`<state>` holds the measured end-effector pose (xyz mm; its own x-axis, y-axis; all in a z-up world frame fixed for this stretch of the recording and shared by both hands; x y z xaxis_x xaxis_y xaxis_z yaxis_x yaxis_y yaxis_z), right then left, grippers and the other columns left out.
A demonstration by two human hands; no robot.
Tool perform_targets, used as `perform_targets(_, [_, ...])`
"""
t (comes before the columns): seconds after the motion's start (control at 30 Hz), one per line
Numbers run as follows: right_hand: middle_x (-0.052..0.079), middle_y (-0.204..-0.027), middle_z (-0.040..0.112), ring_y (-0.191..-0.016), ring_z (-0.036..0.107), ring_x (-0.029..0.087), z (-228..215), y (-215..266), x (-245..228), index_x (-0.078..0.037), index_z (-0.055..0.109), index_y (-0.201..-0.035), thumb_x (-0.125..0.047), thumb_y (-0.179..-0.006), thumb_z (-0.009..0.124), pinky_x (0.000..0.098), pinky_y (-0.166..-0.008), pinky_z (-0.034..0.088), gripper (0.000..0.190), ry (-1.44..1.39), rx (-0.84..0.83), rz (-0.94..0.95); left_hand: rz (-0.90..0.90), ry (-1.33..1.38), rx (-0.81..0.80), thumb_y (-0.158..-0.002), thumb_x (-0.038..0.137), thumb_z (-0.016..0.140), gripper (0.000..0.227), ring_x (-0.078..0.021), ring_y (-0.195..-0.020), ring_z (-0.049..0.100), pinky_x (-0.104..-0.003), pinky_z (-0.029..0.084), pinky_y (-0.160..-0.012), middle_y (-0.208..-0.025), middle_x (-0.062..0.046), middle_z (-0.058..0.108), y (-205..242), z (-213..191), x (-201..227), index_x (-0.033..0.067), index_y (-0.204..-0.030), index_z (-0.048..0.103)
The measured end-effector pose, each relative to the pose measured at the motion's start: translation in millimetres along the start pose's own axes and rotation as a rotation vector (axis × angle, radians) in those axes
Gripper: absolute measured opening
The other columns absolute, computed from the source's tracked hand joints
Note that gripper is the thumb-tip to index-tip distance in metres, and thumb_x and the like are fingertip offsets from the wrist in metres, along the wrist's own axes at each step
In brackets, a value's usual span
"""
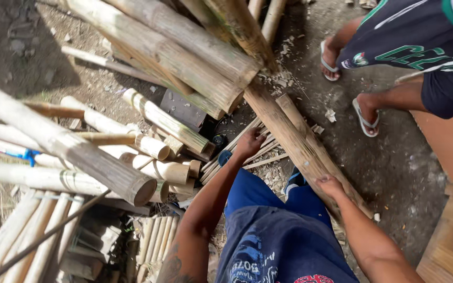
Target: The person assembles bamboo pieces into a frame using a hammer and nails. They position bamboo slats, drive nails into joints, and adjust the structure while sitting on the ground.
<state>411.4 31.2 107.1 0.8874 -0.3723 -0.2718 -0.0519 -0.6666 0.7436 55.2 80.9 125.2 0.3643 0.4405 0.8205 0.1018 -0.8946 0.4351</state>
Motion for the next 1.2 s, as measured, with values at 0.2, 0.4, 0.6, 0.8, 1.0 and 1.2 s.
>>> perform_targets(0.2, [0.007, -0.093, 0.078, -0.077, 0.073, 0.017, 6, -5, -25, -0.008, 0.066, -0.127, -0.035, -0.088, 0.077, 0.0357, -0.072, 0.058, 0.049, -0.380, 0.166, 0.024, 0.119, -0.118, -0.275, -0.095, 0.048, 0.061, 0.068, -0.0354, -0.125, 0.066, -0.041, 0.052, -0.104, -0.136, -0.022, 0.065, -16, 10, 50, 0.0008, -0.143, 0.055])
perform_targets(0.4, [0.010, -0.094, 0.075, -0.077, 0.071, 0.016, 25, -24, -20, -0.006, 0.068, -0.121, -0.032, -0.095, 0.078, 0.0330, -0.070, 0.056, 0.038, -0.639, 0.294, 0.003, 0.210, -0.206, -0.467, -0.095, 0.052, 0.060, 0.069, -0.0358, -0.123, 0.067, -0.041, 0.053, -0.103, -0.130, -0.022, 0.070, -20, 30, 84, 0.0035, -0.143, 0.055])
perform_targets(0.6, [0.010, -0.096, 0.074, -0.080, 0.070, 0.018, 40, -13, 25, -0.008, 0.069, -0.120, -0.025, -0.098, 0.074, 0.0330, -0.063, 0.053, 0.028, -0.920, 0.364, 0.101, 0.236, -0.385, -0.629, -0.093, 0.051, 0.060, 0.067, -0.0351, -0.120, 0.068, -0.041, 0.053, -0.100, -0.129, -0.020, 0.070, -25, 63, 101, 0.0062, -0.142, 0.057])
perform_targets(0.8, [0.007, -0.105, 0.073, -0.085, 0.070, 0.017, 47, 7, 55, -0.007, 0.068, -0.121, -0.024, -0.103, 0.070, 0.0345, -0.062, 0.054, 0.025, -1.136, 0.467, 0.158, 0.381, -0.438, -0.803, -0.096, 0.051, 0.059, 0.064, -0.0337, -0.121, 0.069, -0.039, 0.055, -0.099, -0.128, -0.020, 0.071, -26, 133, 100, 0.0055, -0.140, 0.056])
perform_targets(1.0, [0.006, -0.110, 0.073, -0.089, 0.072, 0.016, 70, 30, 70, -0.006, 0.063, -0.129, -0.031, -0.104, 0.070, 0.0339, -0.066, 0.055, 0.036, -1.308, 0.489, 0.299, 0.422, -0.514, -0.922, -0.094, 0.047, 0.061, 0.060, -0.0313, -0.114, 0.075, -0.039, 0.058, -0.096, -0.119, -0.020, 0.077, -19, 187, 82, 0.0043, -0.136, 0.061])
perform_targets(1.2, [0.006, -0.107, 0.073, -0.091, 0.072, 0.017, 93, 50, 108, -0.009, 0.061, -0.128, -0.035, -0.103, 0.067, 0.0340, -0.072, 0.058, 0.036, -1.584, 0.511, 0.481, 0.412, -0.621, -1.066, -0.095, 0.045, 0.063, 0.061, -0.0315, -0.114, 0.073, -0.040, 0.056, -0.096, -0.122, -0.020, 0.075, -19, 230, 70, 0.0020, -0.139, 0.058])
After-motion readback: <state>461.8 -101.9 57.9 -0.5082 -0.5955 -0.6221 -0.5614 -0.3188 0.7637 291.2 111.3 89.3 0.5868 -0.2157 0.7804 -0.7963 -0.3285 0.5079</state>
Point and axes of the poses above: each hand's wrist, its own y-axis away from the middle knuckle, its own z-axis out of the palm, x = y × z, the point moved 6 cm from there along -y, towards the middle knuckle
